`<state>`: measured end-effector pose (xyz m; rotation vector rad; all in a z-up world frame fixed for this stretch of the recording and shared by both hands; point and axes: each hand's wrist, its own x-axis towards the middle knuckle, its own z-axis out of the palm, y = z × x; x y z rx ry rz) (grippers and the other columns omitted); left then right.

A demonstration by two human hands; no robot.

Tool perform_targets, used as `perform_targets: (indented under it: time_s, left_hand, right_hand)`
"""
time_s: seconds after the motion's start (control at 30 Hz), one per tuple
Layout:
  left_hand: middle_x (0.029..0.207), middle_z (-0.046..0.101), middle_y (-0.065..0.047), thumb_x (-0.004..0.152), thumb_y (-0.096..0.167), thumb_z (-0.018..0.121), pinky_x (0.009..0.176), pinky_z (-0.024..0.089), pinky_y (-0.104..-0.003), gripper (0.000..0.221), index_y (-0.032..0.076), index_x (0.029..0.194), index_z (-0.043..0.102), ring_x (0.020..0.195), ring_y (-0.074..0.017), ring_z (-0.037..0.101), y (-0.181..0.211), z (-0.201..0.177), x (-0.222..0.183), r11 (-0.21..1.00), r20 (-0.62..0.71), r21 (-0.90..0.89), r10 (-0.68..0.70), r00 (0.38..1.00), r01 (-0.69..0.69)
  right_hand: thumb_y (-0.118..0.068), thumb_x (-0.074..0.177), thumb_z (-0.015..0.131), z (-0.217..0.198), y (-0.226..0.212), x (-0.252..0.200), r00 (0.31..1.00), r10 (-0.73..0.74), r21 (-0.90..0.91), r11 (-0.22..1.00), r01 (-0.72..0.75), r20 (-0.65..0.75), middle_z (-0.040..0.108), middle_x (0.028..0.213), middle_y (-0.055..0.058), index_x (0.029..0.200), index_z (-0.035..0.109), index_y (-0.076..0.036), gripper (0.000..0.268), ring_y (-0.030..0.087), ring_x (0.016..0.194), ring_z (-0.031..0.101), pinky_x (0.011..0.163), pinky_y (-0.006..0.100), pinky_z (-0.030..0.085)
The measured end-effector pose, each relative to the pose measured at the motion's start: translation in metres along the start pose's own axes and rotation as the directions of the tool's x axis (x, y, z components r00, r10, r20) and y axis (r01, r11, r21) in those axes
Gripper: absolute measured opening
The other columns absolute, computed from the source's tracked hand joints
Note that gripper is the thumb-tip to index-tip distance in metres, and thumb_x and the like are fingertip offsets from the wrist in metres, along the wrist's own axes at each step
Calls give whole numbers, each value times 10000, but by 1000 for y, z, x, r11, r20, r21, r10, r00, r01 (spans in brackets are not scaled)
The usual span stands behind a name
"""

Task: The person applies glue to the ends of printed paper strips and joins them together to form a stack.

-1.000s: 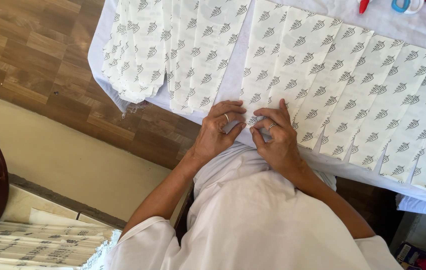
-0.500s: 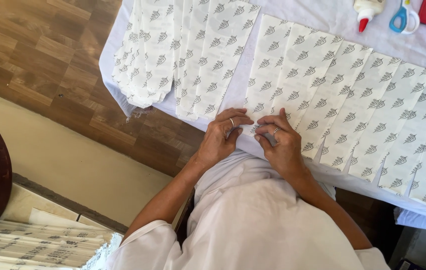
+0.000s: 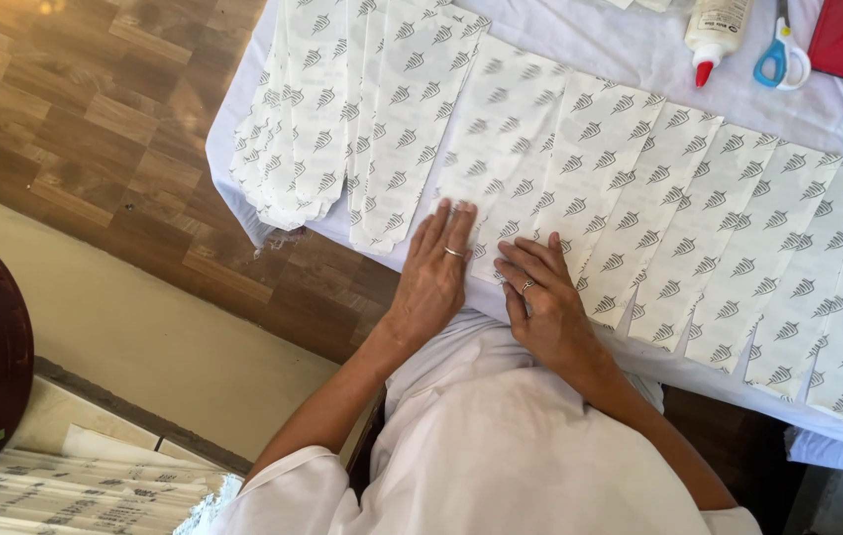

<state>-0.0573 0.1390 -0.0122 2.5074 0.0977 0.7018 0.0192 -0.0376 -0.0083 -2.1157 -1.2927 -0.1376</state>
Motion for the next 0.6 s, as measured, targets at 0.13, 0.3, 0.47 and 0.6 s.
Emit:
perform_targets:
  time_s: [0.13, 0.3, 0.47, 0.6]
  left_hand:
    - [1512, 503, -270, 1099, 131, 410, 1168, 365, -562, 472, -4, 1550, 399, 1442, -470, 410, 3, 6, -5, 1000, 2, 5, 24, 1000, -24]
    - [1566, 421, -267, 925, 133, 751, 1224, 300, -574, 569, -19, 1433, 547, 1472, -480, 361, -15, -26, -3, 953, -45, -296, 62, 997, -73]
    - [1371, 620, -232, 866, 74, 795, 1180, 353, -594, 352, -7, 1200, 719, 1351, -446, 537, -50, -47, -4, 917, -10, -361, 181, 983, -173]
    - [1301, 696, -168, 937, 73, 731, 1168, 379, -542, 223, 18, 1153, 752, 1318, -389, 589, -52, -49, -4, 907, 9, -361, 236, 972, -217]
  right_hand:
    - [-2, 919, 678, -2, -3, 1, 1000, -12, -34, 999, 12, -1, 674, 1343, 141, 1234, 724, -17, 319, 313, 1346, 571, 1278, 515, 176]
    - [25, 902, 692, -5, -7, 8, 998, -43, 32, 998, 44, -36, 635, 1405, 181, 1226, 724, 14, 326, 346, 1345, 570, 1262, 556, 214]
    - [-23, 916, 731, 19, -15, 28, 988, -127, 93, 987, 134, -83, 643, 1372, 188, 1162, 730, 36, 253, 348, 1308, 604, 1225, 562, 297]
    - [-131, 895, 807, 42, -16, 31, 981, -155, -2, 988, 155, -114, 679, 1261, 184, 1056, 732, 43, 249, 341, 1226, 657, 1193, 552, 375]
